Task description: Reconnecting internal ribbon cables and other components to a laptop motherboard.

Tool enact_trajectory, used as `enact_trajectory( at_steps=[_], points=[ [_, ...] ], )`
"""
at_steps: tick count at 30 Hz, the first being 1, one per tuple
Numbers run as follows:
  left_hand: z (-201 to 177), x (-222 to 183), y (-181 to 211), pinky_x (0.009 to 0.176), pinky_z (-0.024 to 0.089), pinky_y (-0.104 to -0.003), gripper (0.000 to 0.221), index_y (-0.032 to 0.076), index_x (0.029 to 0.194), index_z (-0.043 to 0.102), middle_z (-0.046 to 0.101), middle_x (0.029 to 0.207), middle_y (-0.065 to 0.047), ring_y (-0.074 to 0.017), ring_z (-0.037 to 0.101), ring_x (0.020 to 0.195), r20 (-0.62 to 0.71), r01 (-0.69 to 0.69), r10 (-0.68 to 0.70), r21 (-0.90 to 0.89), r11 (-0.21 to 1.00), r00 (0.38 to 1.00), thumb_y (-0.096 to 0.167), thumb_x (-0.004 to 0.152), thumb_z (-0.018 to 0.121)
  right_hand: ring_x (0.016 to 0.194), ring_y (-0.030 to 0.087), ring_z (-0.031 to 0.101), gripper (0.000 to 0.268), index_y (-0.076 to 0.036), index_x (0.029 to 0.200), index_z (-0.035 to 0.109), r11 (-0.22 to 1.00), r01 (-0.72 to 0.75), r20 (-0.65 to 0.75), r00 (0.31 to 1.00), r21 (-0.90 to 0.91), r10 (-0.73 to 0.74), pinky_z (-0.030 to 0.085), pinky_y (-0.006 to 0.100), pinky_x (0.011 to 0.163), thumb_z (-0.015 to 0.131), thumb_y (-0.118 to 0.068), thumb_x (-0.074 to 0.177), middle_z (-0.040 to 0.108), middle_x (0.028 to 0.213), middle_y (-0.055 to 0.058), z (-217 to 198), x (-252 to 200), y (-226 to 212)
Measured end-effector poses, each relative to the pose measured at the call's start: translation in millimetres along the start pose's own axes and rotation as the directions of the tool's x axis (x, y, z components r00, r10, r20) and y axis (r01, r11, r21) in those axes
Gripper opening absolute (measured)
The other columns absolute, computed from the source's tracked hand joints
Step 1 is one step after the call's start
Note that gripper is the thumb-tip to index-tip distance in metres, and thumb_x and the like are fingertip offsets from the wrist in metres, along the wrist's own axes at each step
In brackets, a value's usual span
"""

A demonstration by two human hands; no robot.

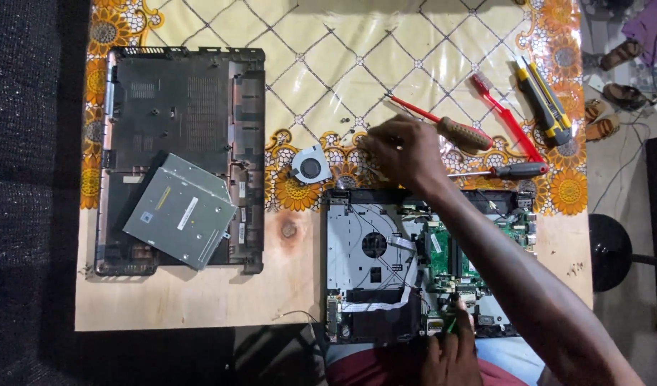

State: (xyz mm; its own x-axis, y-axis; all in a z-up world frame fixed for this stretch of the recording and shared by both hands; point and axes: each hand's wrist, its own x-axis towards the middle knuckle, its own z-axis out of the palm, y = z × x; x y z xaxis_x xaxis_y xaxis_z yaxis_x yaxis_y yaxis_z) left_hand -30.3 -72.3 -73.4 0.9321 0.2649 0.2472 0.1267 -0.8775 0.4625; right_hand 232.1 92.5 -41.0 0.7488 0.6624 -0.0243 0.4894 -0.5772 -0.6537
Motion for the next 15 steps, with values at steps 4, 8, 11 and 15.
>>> enact_trajectory(
  at_steps=[4,8,11,15],
  points=[
    [41.6,-29.9,-4.4,0.062,0.047,-0.029,0.04,-0.01,0.124,0.061,0.057,0.135,-0.021,-0.0182,0.053,0.077,-0.008,-0.093,0.093,0.016,0.996,0.996,0.006,0.089,0.071,0.068,0.017,0.063,0.017,-0.001,0.096,0.074,1.0,-0.025,0.01,1.0,-0.005,0.025,0.06,0.024,0.061,0.072,-0.014,0.086,0.063,0.09,0.011,12.4,20.4,-9.7],
    [56.2,-37.1,-3.1,0.069,0.048,-0.027,0.041,0.002,0.131,0.06,0.053,0.139,-0.012,-0.0157,0.055,0.091,0.019,-0.137,0.135,0.169,0.976,0.991,0.014,0.092,0.068,0.068,0.018,0.06,0.008,-0.004,0.087,0.076,0.995,0.015,-0.026,1.0,-0.102,-0.018,0.056,0.027,0.058,0.073,-0.01,0.082,0.064,0.086,0.01,19.5,22.8,-13.6],
    [27.9,-15.6,-4.7,0.063,0.048,-0.026,0.048,-0.002,0.132,0.055,0.062,0.122,-0.013,-0.0124,0.061,0.081,-0.026,-0.045,0.047,0.06,0.997,0.999,0.015,0.092,0.074,0.06,0.016,0.056,0.007,-0.004,0.077,0.072,0.985,0.029,-0.046,0.998,-0.172,-0.038,0.051,0.025,0.052,0.072,-0.008,0.083,0.063,0.079,0.008,26.3,25.2,-7.6],
    [15.9,-2.8,-7.3,0.062,0.047,-0.029,0.048,-0.007,0.132,0.051,0.068,0.113,-0.018,-0.0142,0.062,0.07,-0.054,0.01,-0.015,-0.105,0.994,0.998,0.008,0.092,0.072,0.077,0.032,0.066,0.006,-0.001,0.083,0.072,0.99,-0.022,-0.017,1.0,-0.141,0.02,0.057,0.038,0.069,0.067,-0.005,0.083,0.067,0.082,0.016,24.3,21.7,-11.9]
  ],
)
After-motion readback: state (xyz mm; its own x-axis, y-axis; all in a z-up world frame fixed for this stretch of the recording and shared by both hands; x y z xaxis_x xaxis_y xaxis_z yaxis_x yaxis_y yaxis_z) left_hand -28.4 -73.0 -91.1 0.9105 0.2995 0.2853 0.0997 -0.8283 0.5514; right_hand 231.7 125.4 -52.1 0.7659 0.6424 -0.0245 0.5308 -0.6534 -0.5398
